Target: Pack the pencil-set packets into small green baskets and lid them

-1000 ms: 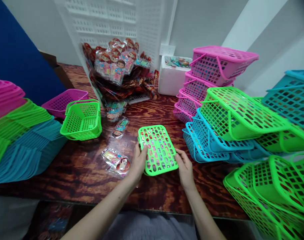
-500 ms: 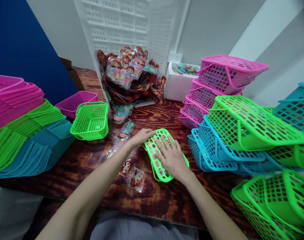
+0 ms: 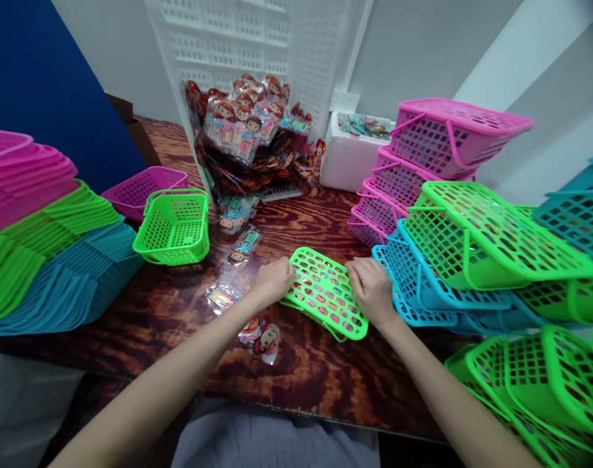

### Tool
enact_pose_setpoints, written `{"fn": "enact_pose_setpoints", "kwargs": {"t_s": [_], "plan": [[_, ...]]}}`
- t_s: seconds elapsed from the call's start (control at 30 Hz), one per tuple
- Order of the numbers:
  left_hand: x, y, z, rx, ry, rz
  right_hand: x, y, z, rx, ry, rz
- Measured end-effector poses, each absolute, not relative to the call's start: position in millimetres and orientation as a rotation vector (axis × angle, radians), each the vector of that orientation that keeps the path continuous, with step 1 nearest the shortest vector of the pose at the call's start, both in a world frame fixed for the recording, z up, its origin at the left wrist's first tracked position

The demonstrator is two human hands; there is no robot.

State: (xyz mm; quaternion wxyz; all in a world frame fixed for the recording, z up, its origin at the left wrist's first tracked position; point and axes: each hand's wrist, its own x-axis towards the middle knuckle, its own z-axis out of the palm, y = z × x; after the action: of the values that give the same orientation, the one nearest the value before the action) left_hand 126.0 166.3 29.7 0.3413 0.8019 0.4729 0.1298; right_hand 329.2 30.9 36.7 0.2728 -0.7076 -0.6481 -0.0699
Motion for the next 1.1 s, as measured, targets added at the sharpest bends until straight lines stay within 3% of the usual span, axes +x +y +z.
{"fn": "enact_pose_setpoints", "kwargs": {"t_s": [0.2, 0.53, 0.77, 1.1], "plan": [[164.3, 200.4, 45.5, 2.072, 1.109, 0.355, 309.1, 21.3, 20.5, -2.212, -1.715, -0.259], [160.7, 204.0, 8.7, 2.004, 0.906, 0.445, 328.8, 30.0, 26.5, -2.127, -1.8, 0.086], [155.6, 178.8, 24.8, 2.31, 0.925, 0.491, 327.2, 59.6, 40.2, -2.315, -1.828, 0.246], [156.1, 165.8, 39.0, 2.69, 0.836, 0.385, 310.8, 64.4, 42.8, -2.306, -1.805, -0.023]]}}
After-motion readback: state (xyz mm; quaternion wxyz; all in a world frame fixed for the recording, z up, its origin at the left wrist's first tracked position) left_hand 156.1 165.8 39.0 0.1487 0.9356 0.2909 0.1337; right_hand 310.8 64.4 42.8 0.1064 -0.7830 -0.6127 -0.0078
